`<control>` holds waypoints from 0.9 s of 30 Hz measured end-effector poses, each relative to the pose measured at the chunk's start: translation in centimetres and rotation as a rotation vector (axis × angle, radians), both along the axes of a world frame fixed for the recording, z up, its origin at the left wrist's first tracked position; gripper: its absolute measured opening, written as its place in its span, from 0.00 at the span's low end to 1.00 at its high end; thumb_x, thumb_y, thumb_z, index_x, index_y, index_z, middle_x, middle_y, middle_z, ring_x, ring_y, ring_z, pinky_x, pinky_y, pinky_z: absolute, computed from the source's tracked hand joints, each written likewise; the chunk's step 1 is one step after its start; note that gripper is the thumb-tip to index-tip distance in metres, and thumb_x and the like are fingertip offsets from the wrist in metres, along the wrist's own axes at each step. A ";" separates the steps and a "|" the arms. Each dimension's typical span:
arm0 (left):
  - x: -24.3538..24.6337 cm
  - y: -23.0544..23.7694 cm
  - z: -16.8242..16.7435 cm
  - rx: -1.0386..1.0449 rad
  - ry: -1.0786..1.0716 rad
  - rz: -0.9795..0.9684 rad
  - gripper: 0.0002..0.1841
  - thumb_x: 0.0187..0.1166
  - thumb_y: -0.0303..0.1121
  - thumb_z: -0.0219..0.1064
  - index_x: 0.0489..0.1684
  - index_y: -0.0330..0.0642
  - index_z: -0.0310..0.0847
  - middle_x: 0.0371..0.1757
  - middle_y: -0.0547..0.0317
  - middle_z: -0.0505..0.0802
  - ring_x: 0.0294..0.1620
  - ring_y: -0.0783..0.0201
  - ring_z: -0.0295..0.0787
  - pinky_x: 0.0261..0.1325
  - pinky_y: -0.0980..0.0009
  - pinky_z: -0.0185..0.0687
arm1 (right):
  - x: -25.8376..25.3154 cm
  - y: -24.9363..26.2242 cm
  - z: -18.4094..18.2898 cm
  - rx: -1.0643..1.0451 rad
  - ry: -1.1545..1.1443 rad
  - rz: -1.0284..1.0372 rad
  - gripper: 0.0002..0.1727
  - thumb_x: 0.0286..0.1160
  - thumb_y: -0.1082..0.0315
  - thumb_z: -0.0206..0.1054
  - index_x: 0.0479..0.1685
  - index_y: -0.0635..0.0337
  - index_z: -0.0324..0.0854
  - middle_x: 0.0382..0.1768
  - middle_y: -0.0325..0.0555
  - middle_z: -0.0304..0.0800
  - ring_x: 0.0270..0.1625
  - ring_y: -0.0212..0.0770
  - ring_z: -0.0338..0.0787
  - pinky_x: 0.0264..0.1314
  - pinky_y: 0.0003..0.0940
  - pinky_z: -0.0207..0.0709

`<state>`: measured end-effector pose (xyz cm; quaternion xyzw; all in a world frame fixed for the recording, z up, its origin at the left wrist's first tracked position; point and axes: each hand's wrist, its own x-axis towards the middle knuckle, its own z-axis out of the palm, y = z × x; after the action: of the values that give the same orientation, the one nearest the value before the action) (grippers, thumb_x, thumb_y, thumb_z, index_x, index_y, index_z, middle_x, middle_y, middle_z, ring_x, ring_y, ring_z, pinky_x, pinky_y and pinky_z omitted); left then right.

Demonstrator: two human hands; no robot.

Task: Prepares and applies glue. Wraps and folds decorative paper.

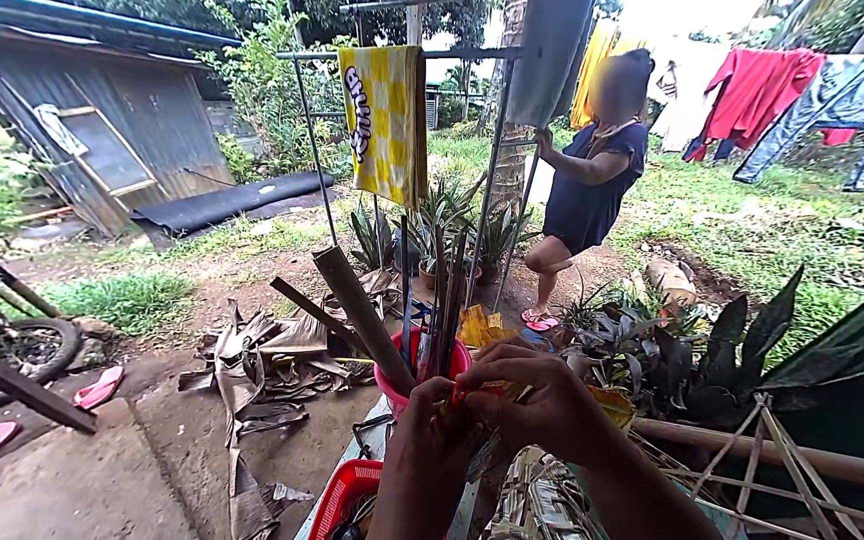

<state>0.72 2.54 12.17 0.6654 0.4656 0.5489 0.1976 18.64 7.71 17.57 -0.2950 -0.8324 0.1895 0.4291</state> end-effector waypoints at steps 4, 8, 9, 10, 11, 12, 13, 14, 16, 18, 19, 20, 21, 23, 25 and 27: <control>0.1 0.1 -0.2 0.045 0.049 0.045 0.28 0.65 0.31 0.79 0.66 0.42 0.76 0.55 0.60 0.92 0.52 0.74 0.92 0.55 0.76 0.90 | -0.6 -1.3 -0.4 0.216 -0.066 -0.144 0.12 0.79 0.58 0.67 0.52 0.41 0.96 0.49 0.25 0.95 0.66 0.31 0.85 0.74 0.53 0.66; 0.3 0.4 -0.3 0.106 0.053 0.071 0.24 0.68 0.31 0.77 0.65 0.41 0.77 0.54 0.59 0.91 0.50 0.75 0.92 0.52 0.77 0.90 | -2.0 -3.4 -1.3 0.551 -0.264 -0.424 0.18 0.78 0.63 0.60 0.58 0.42 0.93 0.51 0.30 0.95 0.67 0.40 0.84 0.68 0.51 0.63; 0.3 0.4 -0.3 0.101 0.046 0.067 0.24 0.68 0.31 0.76 0.65 0.40 0.77 0.54 0.59 0.91 0.50 0.75 0.92 0.52 0.77 0.91 | -2.1 -3.6 -1.4 0.578 -0.297 -0.454 0.18 0.79 0.63 0.59 0.59 0.42 0.93 0.52 0.30 0.95 0.68 0.42 0.83 0.68 0.51 0.62; 0.3 0.5 -0.4 0.096 0.041 0.066 0.24 0.68 0.31 0.76 0.65 0.40 0.77 0.55 0.59 0.91 0.50 0.75 0.92 0.52 0.77 0.91 | -2.1 -3.6 -1.4 0.580 -0.307 -0.454 0.19 0.79 0.62 0.58 0.60 0.41 0.92 0.53 0.30 0.94 0.69 0.42 0.83 0.69 0.51 0.62; 0.3 0.5 -0.5 0.090 0.037 0.063 0.25 0.68 0.31 0.77 0.65 0.40 0.77 0.55 0.59 0.91 0.51 0.75 0.92 0.52 0.77 0.91 | -2.0 -3.3 -1.4 0.554 -0.294 -0.425 0.19 0.79 0.63 0.57 0.59 0.41 0.92 0.53 0.29 0.95 0.69 0.42 0.82 0.69 0.51 0.62; 0.2 0.6 -0.7 0.081 0.033 0.057 0.25 0.68 0.31 0.77 0.65 0.40 0.77 0.55 0.59 0.92 0.51 0.74 0.92 0.53 0.77 0.91 | -1.7 -2.9 -1.2 0.495 -0.261 -0.364 0.19 0.80 0.64 0.57 0.59 0.42 0.93 0.53 0.29 0.95 0.70 0.41 0.83 0.70 0.51 0.62; 0.2 0.6 -0.7 0.067 0.029 0.047 0.26 0.68 0.32 0.78 0.65 0.40 0.76 0.55 0.59 0.92 0.52 0.74 0.92 0.55 0.77 0.91 | -1.3 -2.4 -1.0 0.407 -0.218 -0.280 0.19 0.81 0.64 0.56 0.60 0.43 0.92 0.54 0.29 0.95 0.71 0.38 0.83 0.72 0.52 0.64; 0.1 0.5 -0.7 0.050 0.023 0.034 0.27 0.67 0.32 0.79 0.66 0.40 0.76 0.55 0.59 0.92 0.53 0.74 0.92 0.55 0.76 0.90 | -0.9 -1.9 -0.7 0.303 -0.182 -0.190 0.20 0.82 0.64 0.56 0.62 0.44 0.91 0.56 0.29 0.94 0.72 0.36 0.83 0.74 0.54 0.66; 0.0 0.4 -0.5 0.026 0.012 0.010 0.29 0.66 0.31 0.80 0.68 0.40 0.75 0.57 0.58 0.92 0.54 0.73 0.92 0.57 0.76 0.90 | -0.3 -1.1 0.0 0.141 -0.143 -0.064 0.20 0.83 0.62 0.56 0.65 0.45 0.90 0.58 0.29 0.93 0.70 0.32 0.84 0.77 0.56 0.66; 0.0 0.3 -0.5 0.028 0.011 0.007 0.28 0.67 0.31 0.79 0.67 0.40 0.75 0.57 0.59 0.92 0.53 0.74 0.92 0.55 0.76 0.90 | -0.5 -0.8 0.1 0.146 -0.134 -0.072 0.19 0.81 0.55 0.59 0.61 0.44 0.92 0.55 0.27 0.93 0.67 0.30 0.84 0.74 0.55 0.66; 0.0 0.4 -0.5 0.040 0.017 0.011 0.27 0.68 0.31 0.78 0.67 0.40 0.75 0.56 0.60 0.92 0.52 0.75 0.92 0.55 0.77 0.90 | -0.7 -0.8 0.1 0.171 -0.136 -0.096 0.19 0.80 0.49 0.62 0.59 0.43 0.92 0.53 0.27 0.92 0.65 0.31 0.83 0.71 0.53 0.66; 0.0 0.4 -0.6 0.054 0.030 0.021 0.26 0.68 0.31 0.76 0.67 0.39 0.76 0.55 0.61 0.92 0.52 0.76 0.91 0.55 0.78 0.89 | -0.9 -0.9 0.1 0.195 -0.150 -0.123 0.22 0.77 0.41 0.65 0.57 0.42 0.93 0.50 0.26 0.92 0.64 0.31 0.83 0.70 0.52 0.66; 0.0 0.5 -0.6 0.064 0.042 0.031 0.25 0.69 0.31 0.75 0.67 0.39 0.76 0.54 0.61 0.92 0.52 0.77 0.90 0.55 0.78 0.88 | -1.3 -1.0 0.1 0.222 -0.167 -0.156 0.25 0.74 0.35 0.67 0.55 0.41 0.93 0.49 0.26 0.92 0.62 0.31 0.83 0.69 0.51 0.66; 0.0 0.5 -0.7 0.061 0.062 0.050 0.25 0.69 0.30 0.73 0.67 0.39 0.77 0.54 0.62 0.92 0.51 0.78 0.90 0.54 0.79 0.88 | -1.8 -1.1 0.2 0.262 -0.189 -0.198 0.25 0.70 0.34 0.70 0.52 0.41 0.93 0.46 0.26 0.91 0.60 0.31 0.83 0.68 0.50 0.66; 0.0 0.4 -0.6 0.051 0.068 0.055 0.25 0.69 0.30 0.74 0.67 0.40 0.77 0.54 0.61 0.92 0.51 0.77 0.91 0.52 0.79 0.89 | -1.9 -1.0 0.2 0.268 -0.179 -0.203 0.18 0.71 0.42 0.71 0.48 0.41 0.93 0.45 0.25 0.91 0.59 0.31 0.84 0.67 0.49 0.67; 0.1 0.4 -0.7 0.045 0.056 0.053 0.26 0.68 0.32 0.76 0.66 0.40 0.76 0.53 0.62 0.93 0.50 0.76 0.91 0.53 0.78 0.89 | -1.8 -0.9 0.3 0.241 -0.153 -0.172 0.13 0.74 0.47 0.71 0.45 0.41 0.93 0.45 0.24 0.92 0.60 0.30 0.84 0.68 0.49 0.66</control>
<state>0.78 2.96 11.49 0.6723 0.4758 0.5456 0.1548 16.83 6.81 17.85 -0.3251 -0.8511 0.0280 0.4113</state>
